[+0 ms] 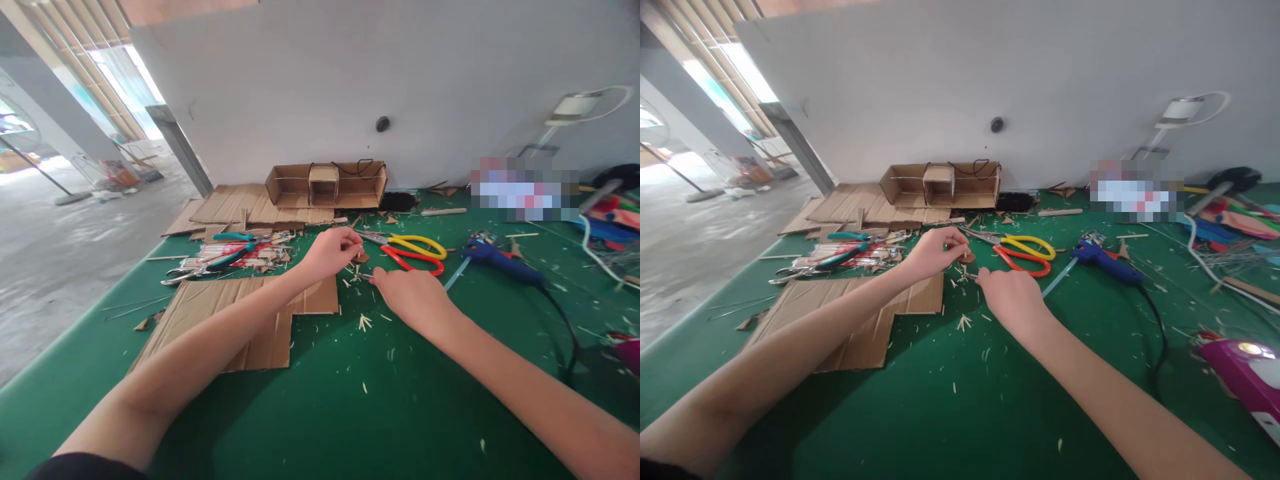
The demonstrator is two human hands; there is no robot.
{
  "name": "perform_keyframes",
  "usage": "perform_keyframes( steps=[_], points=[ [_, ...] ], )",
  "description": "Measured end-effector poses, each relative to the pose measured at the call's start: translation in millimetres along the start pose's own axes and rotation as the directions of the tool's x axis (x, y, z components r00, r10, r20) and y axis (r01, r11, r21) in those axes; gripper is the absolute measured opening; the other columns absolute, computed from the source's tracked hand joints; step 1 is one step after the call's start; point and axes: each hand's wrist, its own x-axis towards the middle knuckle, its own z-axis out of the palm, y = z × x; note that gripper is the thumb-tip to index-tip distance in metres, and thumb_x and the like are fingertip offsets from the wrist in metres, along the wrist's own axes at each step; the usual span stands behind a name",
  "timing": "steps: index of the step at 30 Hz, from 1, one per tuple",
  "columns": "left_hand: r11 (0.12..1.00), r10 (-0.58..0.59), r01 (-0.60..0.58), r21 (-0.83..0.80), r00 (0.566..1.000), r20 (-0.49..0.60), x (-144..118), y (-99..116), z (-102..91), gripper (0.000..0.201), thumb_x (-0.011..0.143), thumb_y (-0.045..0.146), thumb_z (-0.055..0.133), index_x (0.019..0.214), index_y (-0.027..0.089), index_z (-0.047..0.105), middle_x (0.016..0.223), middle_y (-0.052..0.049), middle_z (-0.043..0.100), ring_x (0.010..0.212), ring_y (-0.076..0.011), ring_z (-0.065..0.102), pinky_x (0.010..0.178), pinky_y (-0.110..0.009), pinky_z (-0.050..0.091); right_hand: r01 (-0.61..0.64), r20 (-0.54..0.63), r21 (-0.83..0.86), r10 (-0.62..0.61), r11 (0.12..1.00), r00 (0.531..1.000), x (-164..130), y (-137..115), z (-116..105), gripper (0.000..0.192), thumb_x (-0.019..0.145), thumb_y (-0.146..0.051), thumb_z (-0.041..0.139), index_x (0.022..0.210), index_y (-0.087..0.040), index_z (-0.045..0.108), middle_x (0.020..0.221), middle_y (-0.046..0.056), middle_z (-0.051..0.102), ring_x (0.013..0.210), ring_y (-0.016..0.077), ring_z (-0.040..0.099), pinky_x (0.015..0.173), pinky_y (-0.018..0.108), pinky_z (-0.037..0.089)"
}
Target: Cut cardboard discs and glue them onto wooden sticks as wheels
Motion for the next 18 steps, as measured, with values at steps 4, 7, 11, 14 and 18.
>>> perform_keyframes(
  steps=[4,7,11,14,18],
  points=[
    [1.0,-0.004,0.003,-0.027,1.0,-0.004,1.4,-3.6,0.5,0.009,0.073,0.014,0.055,0.08,0.014,0.061,0.078,-0.005,0.07,0.073,-0.0128,0.065,0.064,-0.023,0.048,-0.015,-0.006,-0.03,0.015,0.999,1.0,-2.4,-4.1,-0.5,0.033,0.093,-0.026,0.03,0.088,-0.015,0.061,0.051,0.008,0.061,0.046,0.0207,0.059,0.043,0.025,0.017],
    [1.0,-0.001,0.002,-0.029,1.0,0.002,3.1,-7.0,1.3,0.01,0.073,0.014,0.054,0.081,0.014,0.061,0.079,-0.004,0.07,0.074,-0.013,0.065,0.066,-0.023,0.049,-0.01,-0.052,-0.069,0.007,0.998,0.999,-4.6,-2.6,1.7,0.033,0.094,-0.028,0.031,0.084,-0.015,0.06,0.049,0.007,0.06,0.045,0.0203,0.06,0.042,0.025,0.014],
    [0.999,-0.011,0.012,-0.041,1.0,0.012,4.2,-8.8,2.5,0.011,0.073,0.014,0.054,0.081,0.015,0.061,0.079,-0.004,0.071,0.075,-0.0135,0.066,0.067,-0.023,0.049,-0.007,-0.162,-0.113,-0.012,0.994,0.987,-3.9,5.9,6.0,0.035,0.094,-0.034,0.029,0.082,-0.017,0.057,0.052,0.005,0.061,0.042,0.0192,0.058,0.042,0.025,0.011],
    [0.998,-0.028,0.029,-0.064,0.999,0.019,4.1,-8.0,2.9,0.011,0.073,0.015,0.054,0.082,0.014,0.061,0.08,-0.005,0.071,0.077,-0.014,0.066,0.068,-0.024,0.05,-0.029,-0.222,-0.132,-0.001,0.991,0.975,-0.1,10.9,8.2,0.036,0.095,-0.035,0.027,0.082,-0.018,0.057,0.053,0.004,0.06,0.042,0.0183,0.057,0.042,0.025,0.01],
    [0.99,-0.06,0.065,-0.127,0.997,0.042,3.5,-6.4,2.5,0.012,0.074,0.017,0.054,0.082,0.013,0.062,0.079,-0.007,0.071,0.078,-0.0147,0.067,0.071,-0.026,0.051,-0.015,-0.208,-0.111,-0.009,0.994,0.978,2.7,11.1,9.4,0.038,0.095,-0.034,0.026,0.084,-0.018,0.059,0.054,0.005,0.061,0.043,0.0167,0.056,0.042,0.026,0.012]
  ],
)
